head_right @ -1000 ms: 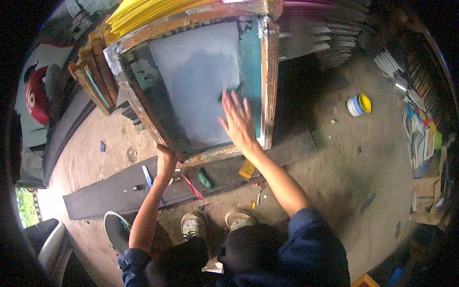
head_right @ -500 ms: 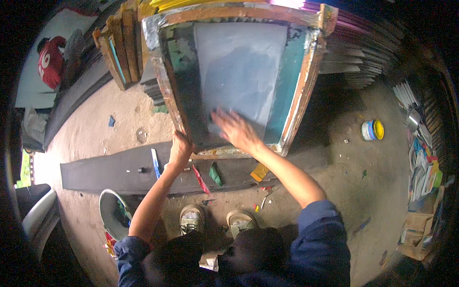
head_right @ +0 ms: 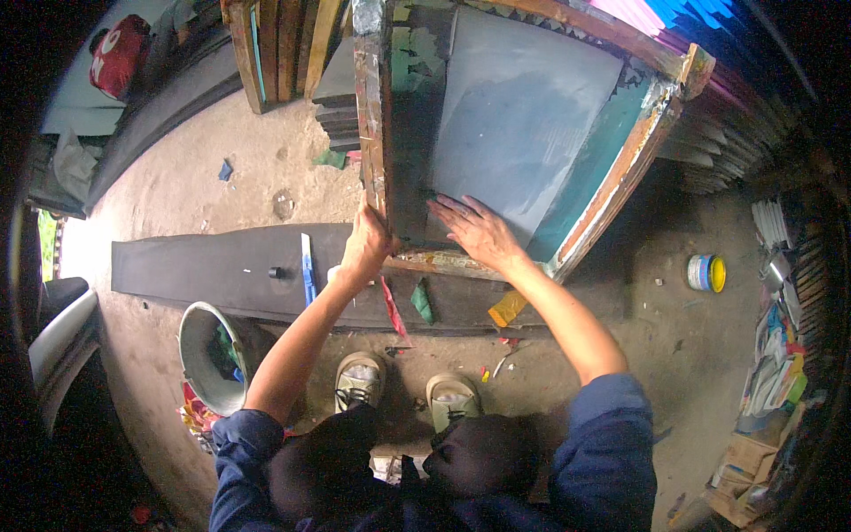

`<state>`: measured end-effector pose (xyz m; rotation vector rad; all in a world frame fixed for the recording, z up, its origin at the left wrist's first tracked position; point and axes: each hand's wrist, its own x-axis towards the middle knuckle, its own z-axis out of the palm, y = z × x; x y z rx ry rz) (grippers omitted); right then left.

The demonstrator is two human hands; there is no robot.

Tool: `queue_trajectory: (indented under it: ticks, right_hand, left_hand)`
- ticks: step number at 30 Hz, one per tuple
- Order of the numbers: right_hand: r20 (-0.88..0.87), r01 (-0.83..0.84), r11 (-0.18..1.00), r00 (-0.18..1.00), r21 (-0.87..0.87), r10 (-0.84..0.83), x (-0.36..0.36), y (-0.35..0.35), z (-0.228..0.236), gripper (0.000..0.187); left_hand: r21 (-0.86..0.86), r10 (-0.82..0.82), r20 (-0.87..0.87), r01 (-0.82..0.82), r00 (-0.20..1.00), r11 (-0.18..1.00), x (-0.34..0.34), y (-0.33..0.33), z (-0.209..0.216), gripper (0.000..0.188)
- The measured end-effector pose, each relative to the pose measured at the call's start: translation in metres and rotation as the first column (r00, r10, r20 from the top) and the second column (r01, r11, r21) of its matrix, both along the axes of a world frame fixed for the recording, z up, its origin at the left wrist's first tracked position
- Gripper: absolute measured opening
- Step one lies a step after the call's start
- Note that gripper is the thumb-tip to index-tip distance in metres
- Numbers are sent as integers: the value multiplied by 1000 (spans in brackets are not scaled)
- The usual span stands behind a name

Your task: The person scrubs a large rectangular printing plate with a green cloth, flipping it over to clean both sides. They repeatedly wipe the surface, occasionally dipping the cloth into a bucket of water to rinse it.

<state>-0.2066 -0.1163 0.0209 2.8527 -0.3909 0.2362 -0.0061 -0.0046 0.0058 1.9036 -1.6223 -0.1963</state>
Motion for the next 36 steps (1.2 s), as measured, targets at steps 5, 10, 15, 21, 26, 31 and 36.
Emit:
queue_trajectory:
  ticks: [5,10,15,21,26,31,36]
  right_hand:
    - [219,-39,963,971,-269,100,10,-53,68,40]
    - [481,-3,987,873,-161,81,47,-43,88,24]
    - [640,119,991,758,57,-127,44,-22,69,23]
    - [532,134,924,784,359,-320,37,22,14,34]
    - [487,241,948,814,209,-315,67,32,1,40]
    - [737,48,971,642,234,-209,70,10,29,20]
    - [799,108,959,532,262,-279,29,2,54,24]
  left_hand:
    - [-19,8,29,-8,1000,1000,2,1,-1,92]
    - [-17,29,104,-27,994,999,5,-1,-13,92]
    - [-33,4,100,-1,995,999,3,2,2,90]
    - [68,-52,68,48,996,997,3,3,14,89]
    - [-67,-3,167,14,986,998,1,1,8,88]
    - [-7,19,37,-19,999,1000,5,0,-4,94]
    - [104,-14,58,8,998,995,7,2,-6,90]
